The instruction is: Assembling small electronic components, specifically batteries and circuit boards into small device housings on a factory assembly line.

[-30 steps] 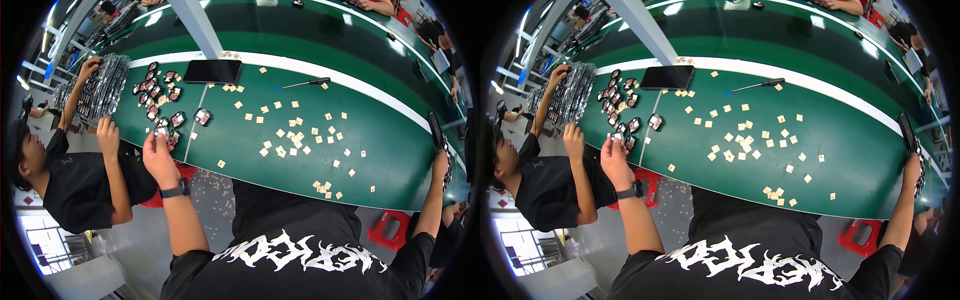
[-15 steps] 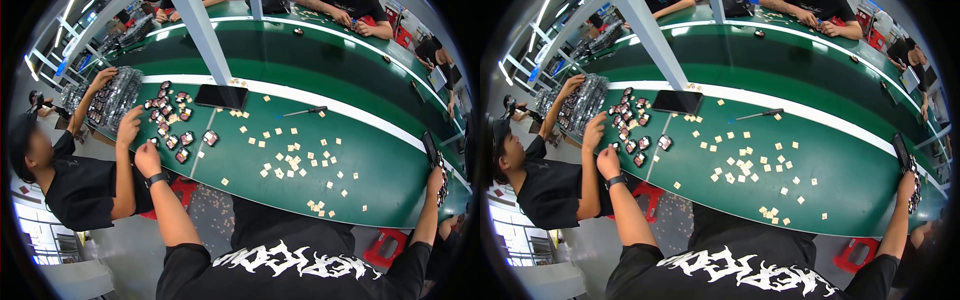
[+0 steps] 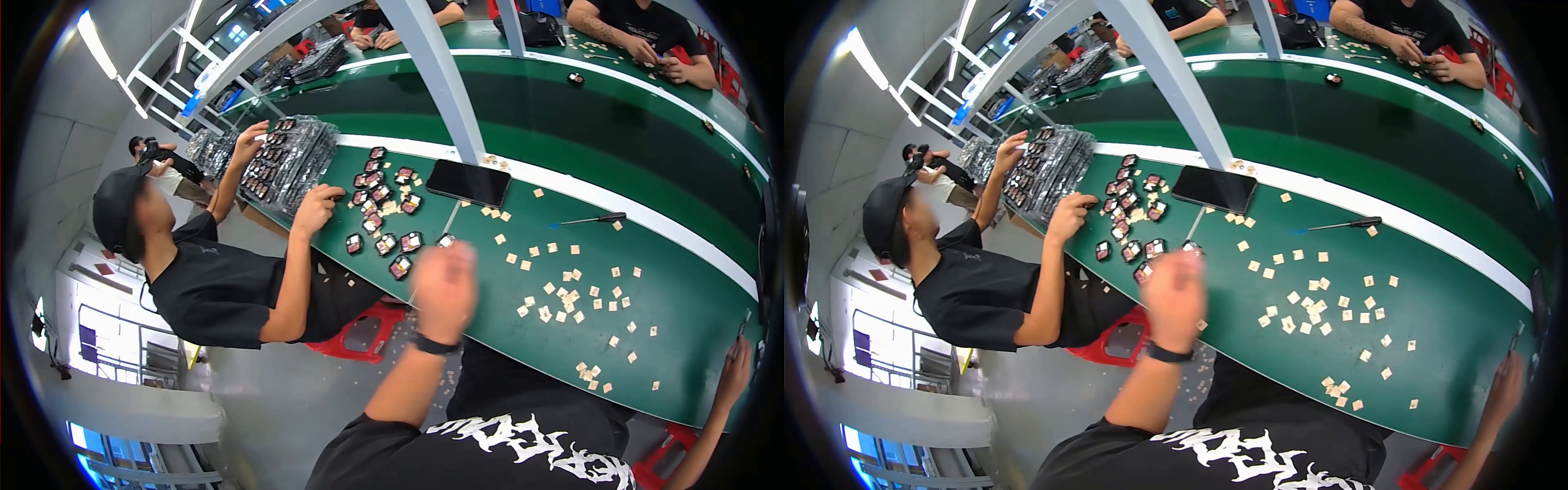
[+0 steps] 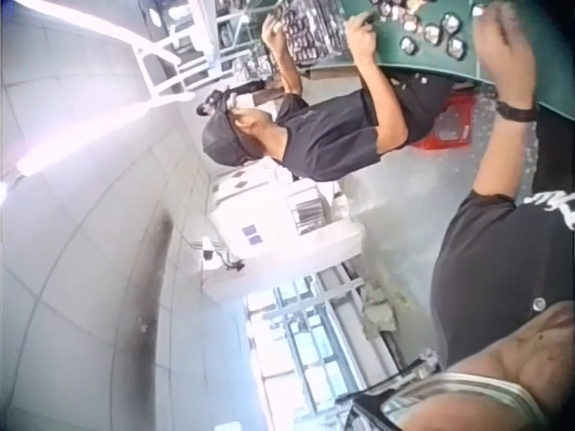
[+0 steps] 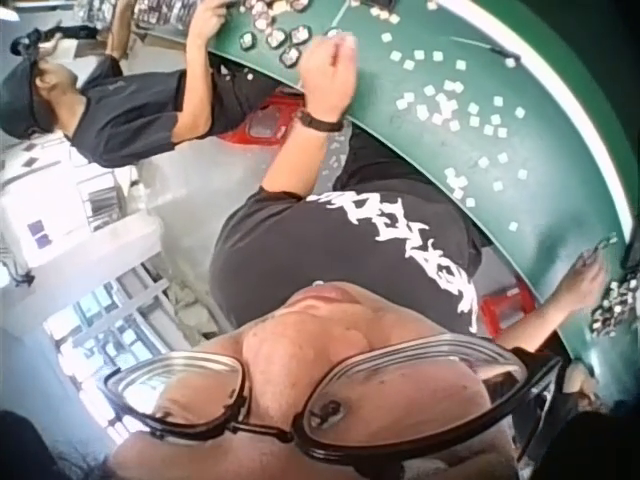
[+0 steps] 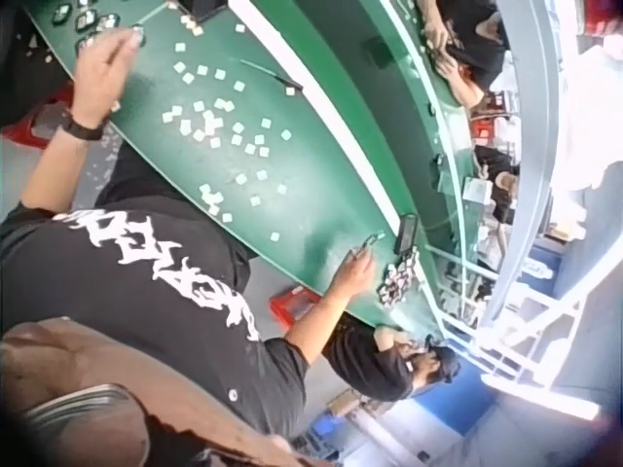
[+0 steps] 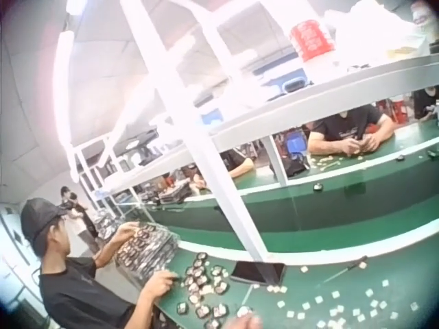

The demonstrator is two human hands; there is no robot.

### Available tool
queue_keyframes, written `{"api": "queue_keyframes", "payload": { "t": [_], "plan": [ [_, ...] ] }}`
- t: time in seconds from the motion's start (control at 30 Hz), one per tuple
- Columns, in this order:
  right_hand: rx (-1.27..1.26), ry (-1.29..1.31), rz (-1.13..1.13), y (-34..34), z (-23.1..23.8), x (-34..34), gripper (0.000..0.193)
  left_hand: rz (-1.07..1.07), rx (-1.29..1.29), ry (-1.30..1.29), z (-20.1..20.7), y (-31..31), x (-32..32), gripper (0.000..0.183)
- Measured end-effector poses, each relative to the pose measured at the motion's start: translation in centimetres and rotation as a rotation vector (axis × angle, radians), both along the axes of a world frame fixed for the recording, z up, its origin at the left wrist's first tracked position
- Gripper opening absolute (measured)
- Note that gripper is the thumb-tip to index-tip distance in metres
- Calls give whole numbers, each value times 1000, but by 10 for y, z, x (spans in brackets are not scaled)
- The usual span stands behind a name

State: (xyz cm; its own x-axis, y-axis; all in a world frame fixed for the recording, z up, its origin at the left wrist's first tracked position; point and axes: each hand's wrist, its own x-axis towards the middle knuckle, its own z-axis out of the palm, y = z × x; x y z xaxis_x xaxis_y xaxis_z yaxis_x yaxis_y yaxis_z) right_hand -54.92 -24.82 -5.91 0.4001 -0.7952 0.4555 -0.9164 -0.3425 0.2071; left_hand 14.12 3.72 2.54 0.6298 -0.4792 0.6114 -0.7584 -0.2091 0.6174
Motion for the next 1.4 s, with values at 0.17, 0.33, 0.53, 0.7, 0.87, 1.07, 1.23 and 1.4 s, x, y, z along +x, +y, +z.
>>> {"api": "queue_keyframes", "payload": {
  "t": [0.17, 0.33, 0.53, 0.7, 0.87, 1.07, 1.23, 1.4],
  "plan": [
    [6, -175, 828, 112, 48, 203, 44, -1013, 325, 1090, -6, -27, -139, 42],
    [26, -177, 1105, 160, 79, 312, 23, -1307, 332, 1864, -33, -38, -167, 43],
    [349, -546, 730, 181, 85, 329, 30, -1132, 195, 1772, -43, -29, -145, 33],
    [542, -744, 477, 179, 63, 308, 27, -1028, 227, 1549, -36, -28, -142, 30],
    [638, -712, 390, 186, 71, 306, 22, -1076, 296, 1278, -30, -30, -148, 31],
    [699, -804, 442, 191, 111, 362, 3, -965, 342, 1358, -32, -25, -136, 32],
    [712, -761, 484, 183, 101, 376, 12, -823, 376, 1348, -19, -34, -126, 37],
    [674, -735, 452, 183, 90, 374, 11, -864, 337, 1418, -20, -36, -131, 40]
  ]
}}
